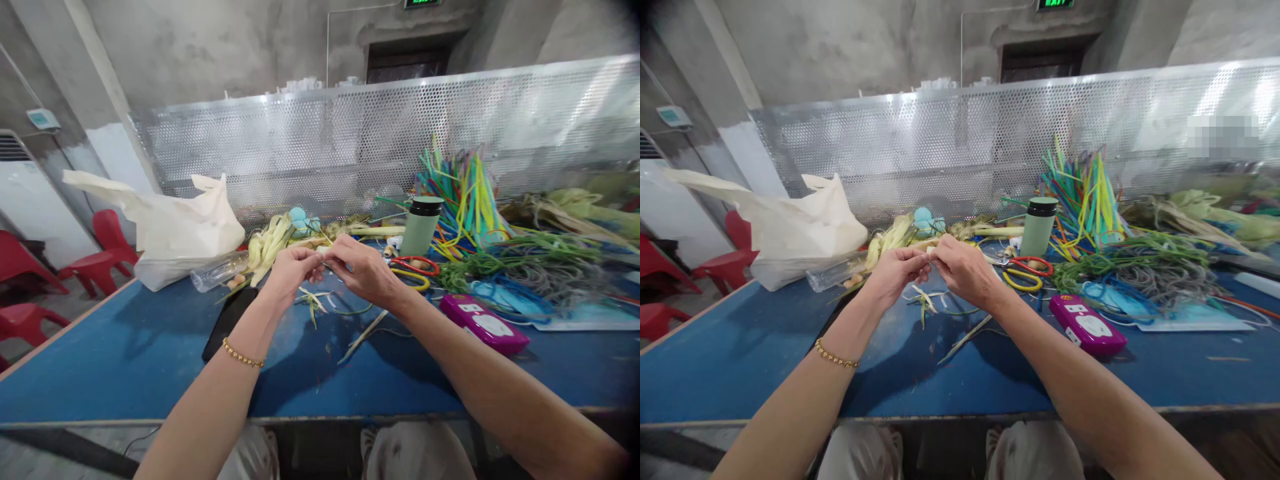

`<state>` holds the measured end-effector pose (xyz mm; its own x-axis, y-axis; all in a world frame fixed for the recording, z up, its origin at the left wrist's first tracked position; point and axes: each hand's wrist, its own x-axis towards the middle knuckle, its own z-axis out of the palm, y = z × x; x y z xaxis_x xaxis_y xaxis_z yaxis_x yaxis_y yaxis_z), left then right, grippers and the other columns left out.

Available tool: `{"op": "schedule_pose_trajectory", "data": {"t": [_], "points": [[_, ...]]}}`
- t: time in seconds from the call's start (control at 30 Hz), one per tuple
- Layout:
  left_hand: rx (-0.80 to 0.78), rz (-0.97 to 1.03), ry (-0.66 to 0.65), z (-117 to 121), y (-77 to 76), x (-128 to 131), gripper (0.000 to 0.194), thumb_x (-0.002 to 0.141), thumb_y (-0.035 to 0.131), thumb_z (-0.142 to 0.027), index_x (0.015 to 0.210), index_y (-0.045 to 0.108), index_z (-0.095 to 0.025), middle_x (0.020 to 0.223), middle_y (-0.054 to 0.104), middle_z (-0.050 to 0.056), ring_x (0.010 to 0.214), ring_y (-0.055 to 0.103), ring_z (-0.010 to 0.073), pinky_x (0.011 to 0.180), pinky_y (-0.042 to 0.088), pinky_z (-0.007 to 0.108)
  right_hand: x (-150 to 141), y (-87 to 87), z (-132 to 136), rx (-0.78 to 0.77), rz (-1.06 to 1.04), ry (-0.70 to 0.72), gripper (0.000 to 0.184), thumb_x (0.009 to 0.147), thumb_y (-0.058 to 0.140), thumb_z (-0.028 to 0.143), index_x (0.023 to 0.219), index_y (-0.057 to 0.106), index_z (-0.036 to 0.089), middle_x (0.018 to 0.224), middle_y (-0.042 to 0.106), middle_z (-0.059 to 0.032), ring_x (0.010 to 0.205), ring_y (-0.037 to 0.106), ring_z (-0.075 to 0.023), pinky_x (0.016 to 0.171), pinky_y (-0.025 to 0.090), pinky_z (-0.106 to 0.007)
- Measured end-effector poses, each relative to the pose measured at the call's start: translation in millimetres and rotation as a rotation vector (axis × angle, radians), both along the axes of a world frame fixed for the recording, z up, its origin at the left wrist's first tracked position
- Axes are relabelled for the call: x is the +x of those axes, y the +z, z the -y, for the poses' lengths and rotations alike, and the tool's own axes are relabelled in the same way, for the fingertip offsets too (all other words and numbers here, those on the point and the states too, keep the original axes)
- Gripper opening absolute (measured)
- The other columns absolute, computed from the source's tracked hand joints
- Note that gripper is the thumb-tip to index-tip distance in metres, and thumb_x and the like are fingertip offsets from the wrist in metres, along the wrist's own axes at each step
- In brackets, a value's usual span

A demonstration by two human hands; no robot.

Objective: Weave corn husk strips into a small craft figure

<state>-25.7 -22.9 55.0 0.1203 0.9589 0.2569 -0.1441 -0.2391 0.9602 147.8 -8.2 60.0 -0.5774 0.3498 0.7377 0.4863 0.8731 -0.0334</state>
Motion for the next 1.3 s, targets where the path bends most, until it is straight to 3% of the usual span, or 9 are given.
{"op": "schedule_pose_trajectory", "data": {"t": [0.23,0.43,0.63,0.93,1.17,1.3], "points": [[0.032,-0.003,0.045,2.0,-3.3,5.8,0.016,0.074,0.073,-0.023,0.066,0.066,-0.01,0.056,0.064,0.005,0.049,0.057,0.0112,0.051,0.04,0.024,-4.4,-4.6,-4.7,-0.151,-0.19,-0.002,0.009,0.086,0.061,0.011,0.078,0.065,0.016,0.072,0.057,-0.0022,0.067,0.051,-0.0138,0.064,0.039,-0.027],[0.026,0.056,-0.011,2.4,-3.2,6.5,0.016,0.074,0.07,-0.022,0.066,0.066,-0.008,0.061,0.066,0.008,0.052,0.06,0.0126,0.053,0.041,0.025,-8.5,-2.8,-3.5,-0.254,-0.289,-0.033,0.01,0.081,0.062,0.012,0.072,0.062,0.016,0.067,0.06,-0.0011,0.059,0.049,-0.0116,0.059,0.038,-0.026],[0.075,0.02,-0.078,5.1,0.6,6.5,0.021,0.065,0.08,-0.021,0.078,0.07,-0.008,0.064,0.068,0.007,0.057,0.062,0.0126,0.058,0.046,0.025,-5.5,-3.6,-7.4,-0.352,-0.344,-0.047,0.008,0.08,0.061,0.016,0.072,0.061,0.017,0.064,0.063,-0.0003,0.055,0.051,-0.0109,0.055,0.039,-0.025],[0.132,0.012,0.025,2.9,-1.6,8.8,0.016,0.071,0.075,-0.023,0.075,0.068,-0.008,0.062,0.069,0.007,0.054,0.062,0.0134,0.056,0.047,0.026,-8.8,-7.0,-7.7,-0.437,-0.398,0.004,0.009,0.08,0.061,0.022,0.072,0.06,0.018,0.065,0.064,-0.0016,0.056,0.055,-0.0126,0.053,0.042,-0.026],[0.101,0.097,0.012,4.1,-1.6,9.4,0.015,0.068,0.075,-0.021,0.071,0.067,-0.009,0.064,0.069,0.008,0.055,0.064,0.0143,0.054,0.044,0.025,-13.2,-5.1,-7.9,-0.746,-0.603,0.161,0.017,0.075,0.07,0.03,0.076,0.057,0.018,0.062,0.063,-0.0004,0.054,0.059,-0.0136,0.05,0.045,-0.027],[0.026,0.163,-0.048,5.2,0.2,8.2,0.016,0.067,0.076,-0.021,0.069,0.066,-0.009,0.061,0.067,0.006,0.052,0.063,0.0143,0.051,0.041,0.024,-12.5,-2.4,-8.3,-0.804,-0.661,0.175,0.028,0.07,0.078,0.034,0.076,0.055,0.019,0.058,0.058,0.0033,0.048,0.054,-0.0114,0.047,0.043,-0.026]]}}
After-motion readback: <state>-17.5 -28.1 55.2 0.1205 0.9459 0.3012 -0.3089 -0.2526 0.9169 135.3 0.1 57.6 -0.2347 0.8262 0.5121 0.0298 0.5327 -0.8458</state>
